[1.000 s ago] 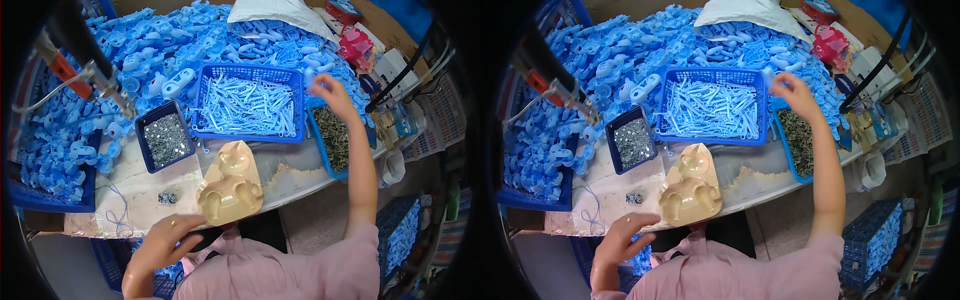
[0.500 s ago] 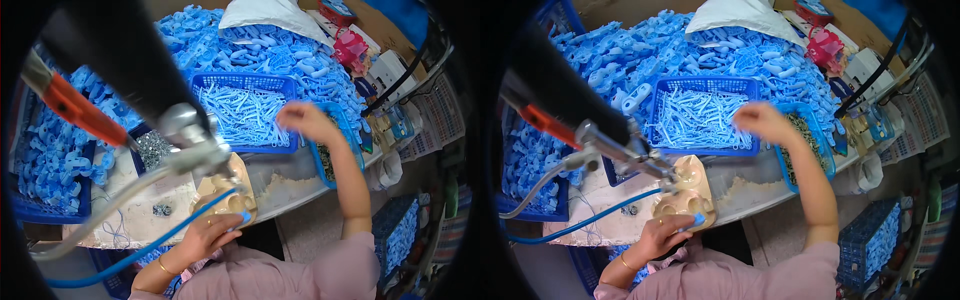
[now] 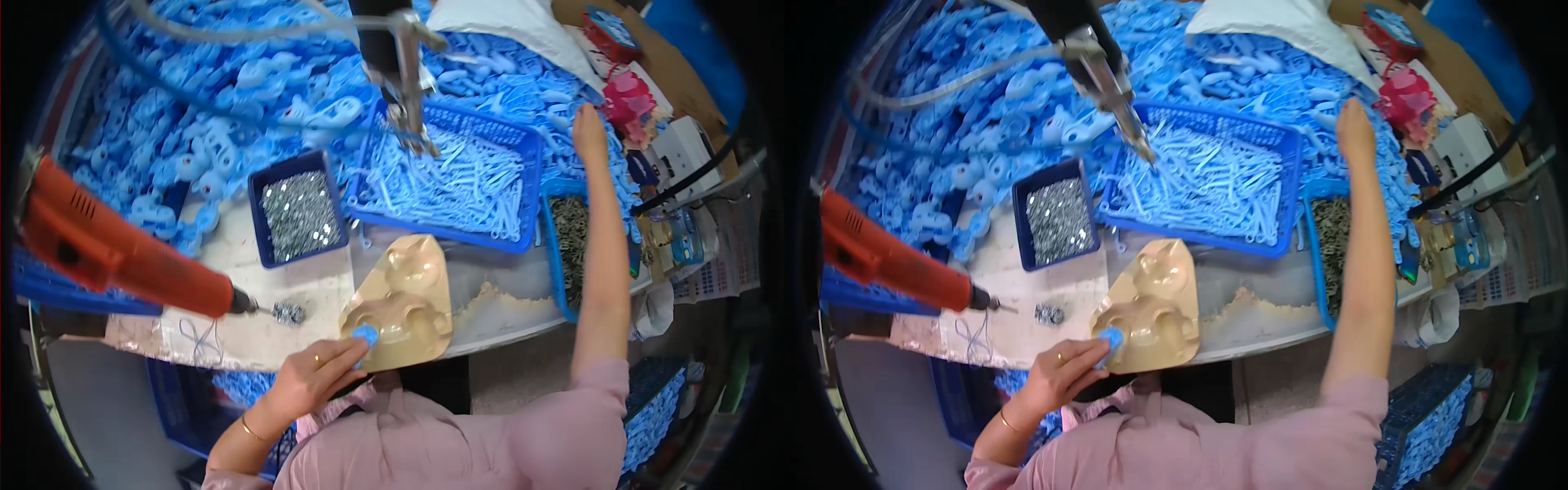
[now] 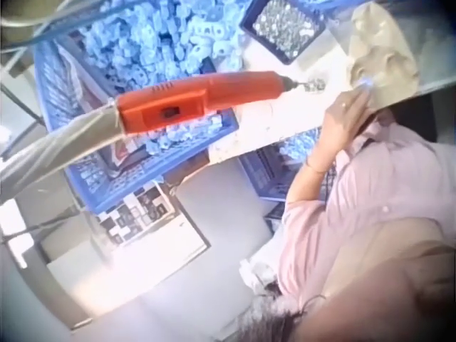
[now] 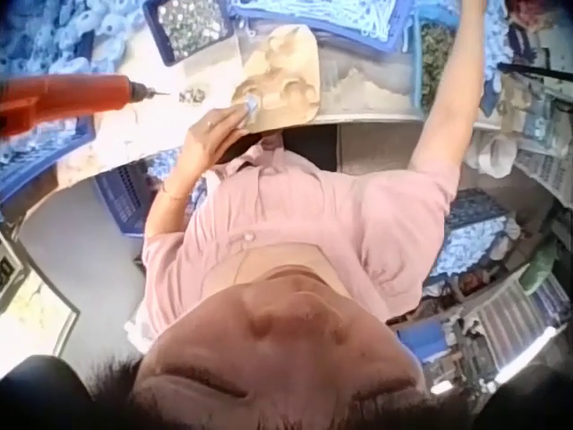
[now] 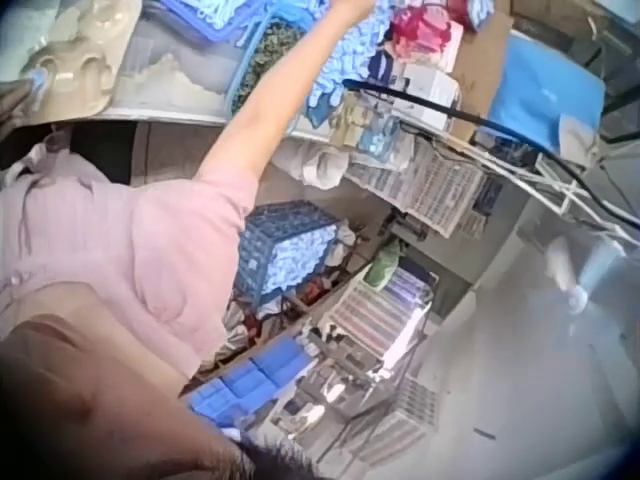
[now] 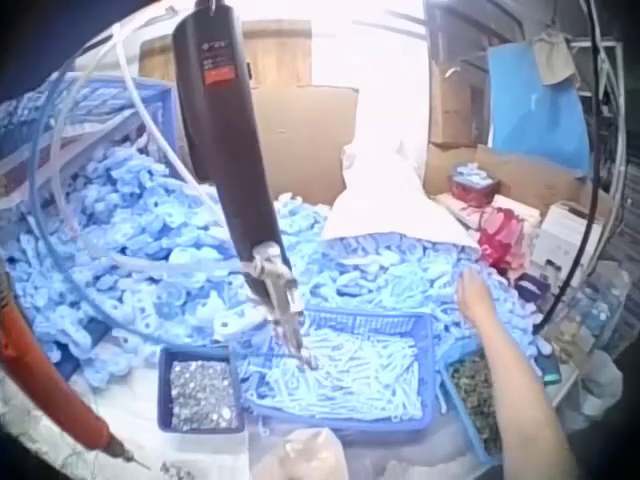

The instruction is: Assemble small blue plastic toy components using a pneumatic screwdriver and metal fasteners.

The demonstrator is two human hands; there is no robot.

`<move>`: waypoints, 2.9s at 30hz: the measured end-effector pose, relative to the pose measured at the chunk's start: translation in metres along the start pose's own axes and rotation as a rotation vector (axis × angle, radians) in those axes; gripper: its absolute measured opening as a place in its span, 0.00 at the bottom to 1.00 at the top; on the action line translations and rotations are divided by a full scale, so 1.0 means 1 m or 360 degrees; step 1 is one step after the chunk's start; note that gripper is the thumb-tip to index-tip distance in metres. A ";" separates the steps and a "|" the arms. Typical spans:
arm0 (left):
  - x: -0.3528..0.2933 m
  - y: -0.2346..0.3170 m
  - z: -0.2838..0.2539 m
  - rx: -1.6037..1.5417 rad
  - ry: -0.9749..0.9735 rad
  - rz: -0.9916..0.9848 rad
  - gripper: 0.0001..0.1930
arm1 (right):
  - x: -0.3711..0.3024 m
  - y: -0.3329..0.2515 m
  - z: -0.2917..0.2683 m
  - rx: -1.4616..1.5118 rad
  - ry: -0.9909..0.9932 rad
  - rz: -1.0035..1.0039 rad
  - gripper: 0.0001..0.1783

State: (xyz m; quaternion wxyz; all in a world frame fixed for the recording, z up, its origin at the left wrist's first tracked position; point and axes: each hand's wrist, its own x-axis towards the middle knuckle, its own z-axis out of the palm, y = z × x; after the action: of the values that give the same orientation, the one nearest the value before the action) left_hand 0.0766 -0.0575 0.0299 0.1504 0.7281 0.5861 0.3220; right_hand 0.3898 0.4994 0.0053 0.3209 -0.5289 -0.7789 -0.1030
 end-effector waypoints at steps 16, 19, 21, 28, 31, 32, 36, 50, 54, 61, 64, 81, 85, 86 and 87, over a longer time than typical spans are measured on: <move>-0.022 -0.011 0.032 0.0519 0.0043 0.0163 0.22 | 0.007 0.003 0.022 -0.0500 -0.0160 -0.0428 0.18; -0.019 -0.017 0.036 0.0523 0.0042 0.0181 0.22 | 0.016 0.005 -0.006 -0.0595 0.0027 -0.0410 0.15; -0.023 -0.019 0.043 0.0547 0.0024 0.0118 0.23 | 0.018 -0.012 -0.032 -0.0410 0.0450 -0.0441 0.14; -0.030 -0.025 0.048 0.0467 0.0116 0.0001 0.22 | -0.138 -0.189 -0.132 0.1444 -0.1471 -0.0196 0.27; -0.028 -0.028 0.048 0.0413 0.0126 0.0062 0.22 | -0.210 -0.243 -0.160 0.1272 -0.1813 -0.0661 0.13; -0.028 -0.028 0.046 0.0362 0.0119 0.0095 0.22 | -0.227 -0.252 -0.160 0.1190 -0.1830 -0.0629 0.12; -0.036 -0.045 0.020 0.0406 0.0214 0.0046 0.23 | -0.249 -0.251 -0.145 0.1093 -0.1483 -0.0917 0.13; -0.072 -0.283 -0.239 0.2059 0.0391 -0.1186 0.37 | -0.254 -0.276 -0.146 0.1225 -0.1390 -0.0601 0.06; -0.048 -0.290 -0.228 0.1548 0.0270 -0.1249 0.43 | -0.264 -0.277 -0.133 0.1163 -0.1218 -0.0636 0.03; -0.004 -0.254 -0.213 0.1082 0.0609 -0.0425 0.30 | -0.267 -0.276 -0.131 0.1080 -0.1120 -0.0603 0.03; 0.005 -0.264 -0.262 0.1122 0.1015 -0.0895 0.22 | -0.268 -0.274 -0.132 0.1010 -0.1122 -0.0570 0.03; -0.020 -0.332 -0.287 0.1935 0.0418 -0.1808 0.25 | -0.278 -0.272 -0.114 0.1229 -0.1034 -0.0314 0.03; 0.004 -0.299 -0.236 0.2042 0.0592 -0.1406 0.20 | -0.278 -0.275 -0.121 0.1220 -0.1058 -0.0224 0.04; 0.012 -0.294 -0.227 0.1794 0.0642 -0.1349 0.20 | -0.278 -0.275 -0.121 0.1212 -0.1057 -0.0231 0.04; 0.018 -0.287 -0.221 0.1549 0.0690 -0.1291 0.21 | -0.278 -0.277 -0.121 0.1162 -0.1034 -0.0271 0.04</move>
State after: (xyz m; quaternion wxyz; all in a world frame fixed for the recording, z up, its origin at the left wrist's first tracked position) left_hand -0.2812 0.0018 0.0289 -0.2073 0.3537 0.9088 0.0778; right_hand 0.2562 0.1122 -0.0205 0.2164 -0.3211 -0.8643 0.3209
